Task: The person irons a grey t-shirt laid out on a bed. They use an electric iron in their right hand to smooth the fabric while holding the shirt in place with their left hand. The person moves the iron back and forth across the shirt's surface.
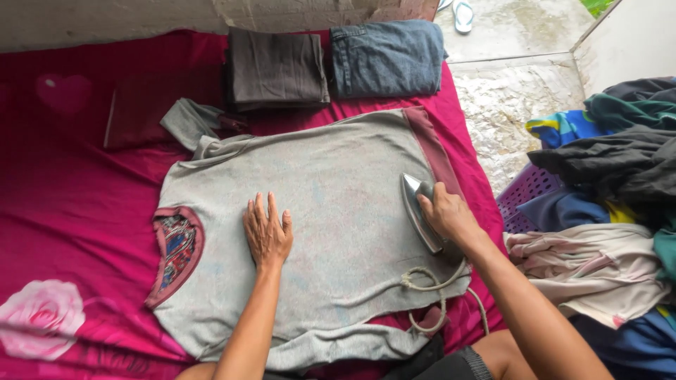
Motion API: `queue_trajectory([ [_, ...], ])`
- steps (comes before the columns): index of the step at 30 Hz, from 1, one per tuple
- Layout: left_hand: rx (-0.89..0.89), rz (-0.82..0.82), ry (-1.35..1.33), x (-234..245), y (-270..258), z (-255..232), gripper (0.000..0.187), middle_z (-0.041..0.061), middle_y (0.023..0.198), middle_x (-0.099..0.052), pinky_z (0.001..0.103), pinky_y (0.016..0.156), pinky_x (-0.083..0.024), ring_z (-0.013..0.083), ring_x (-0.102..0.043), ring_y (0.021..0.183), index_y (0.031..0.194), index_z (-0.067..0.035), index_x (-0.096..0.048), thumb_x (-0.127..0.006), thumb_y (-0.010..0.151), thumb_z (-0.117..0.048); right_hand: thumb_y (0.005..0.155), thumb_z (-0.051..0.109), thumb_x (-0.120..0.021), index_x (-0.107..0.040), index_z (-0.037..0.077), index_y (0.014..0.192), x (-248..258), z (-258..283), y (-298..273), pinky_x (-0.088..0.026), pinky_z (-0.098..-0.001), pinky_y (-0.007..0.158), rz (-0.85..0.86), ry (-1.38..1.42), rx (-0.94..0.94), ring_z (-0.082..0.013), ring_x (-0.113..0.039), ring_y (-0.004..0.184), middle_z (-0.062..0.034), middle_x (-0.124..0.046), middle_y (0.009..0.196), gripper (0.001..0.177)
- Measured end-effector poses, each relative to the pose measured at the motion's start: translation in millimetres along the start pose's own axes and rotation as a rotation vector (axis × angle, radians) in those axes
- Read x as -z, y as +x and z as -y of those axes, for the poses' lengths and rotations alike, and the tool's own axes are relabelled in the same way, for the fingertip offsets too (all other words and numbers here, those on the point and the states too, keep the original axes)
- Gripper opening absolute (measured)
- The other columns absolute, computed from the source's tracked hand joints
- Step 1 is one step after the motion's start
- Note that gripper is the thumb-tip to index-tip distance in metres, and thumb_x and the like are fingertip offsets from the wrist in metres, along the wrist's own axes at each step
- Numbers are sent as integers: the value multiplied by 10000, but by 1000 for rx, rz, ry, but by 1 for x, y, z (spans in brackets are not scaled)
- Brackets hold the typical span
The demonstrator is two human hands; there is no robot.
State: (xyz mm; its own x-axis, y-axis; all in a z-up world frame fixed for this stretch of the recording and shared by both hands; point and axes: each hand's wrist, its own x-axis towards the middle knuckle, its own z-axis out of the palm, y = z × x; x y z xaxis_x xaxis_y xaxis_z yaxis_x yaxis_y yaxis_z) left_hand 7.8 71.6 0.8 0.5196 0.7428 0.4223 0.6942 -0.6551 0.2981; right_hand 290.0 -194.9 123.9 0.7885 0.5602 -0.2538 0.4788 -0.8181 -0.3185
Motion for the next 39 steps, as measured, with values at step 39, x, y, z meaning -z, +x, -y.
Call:
queue_trajectory([
  [39,195,106,231,37,-30,37,625,138,1642,-357,593,1257,-45,342,-285,1538,1594,-212,-384,-241,1059,-499,1023,581,-433,-509,68,1211,-22,10,15,-542,-659,876,-95,-4,-22,-549,-674,1080,-352,-693,1093,551],
])
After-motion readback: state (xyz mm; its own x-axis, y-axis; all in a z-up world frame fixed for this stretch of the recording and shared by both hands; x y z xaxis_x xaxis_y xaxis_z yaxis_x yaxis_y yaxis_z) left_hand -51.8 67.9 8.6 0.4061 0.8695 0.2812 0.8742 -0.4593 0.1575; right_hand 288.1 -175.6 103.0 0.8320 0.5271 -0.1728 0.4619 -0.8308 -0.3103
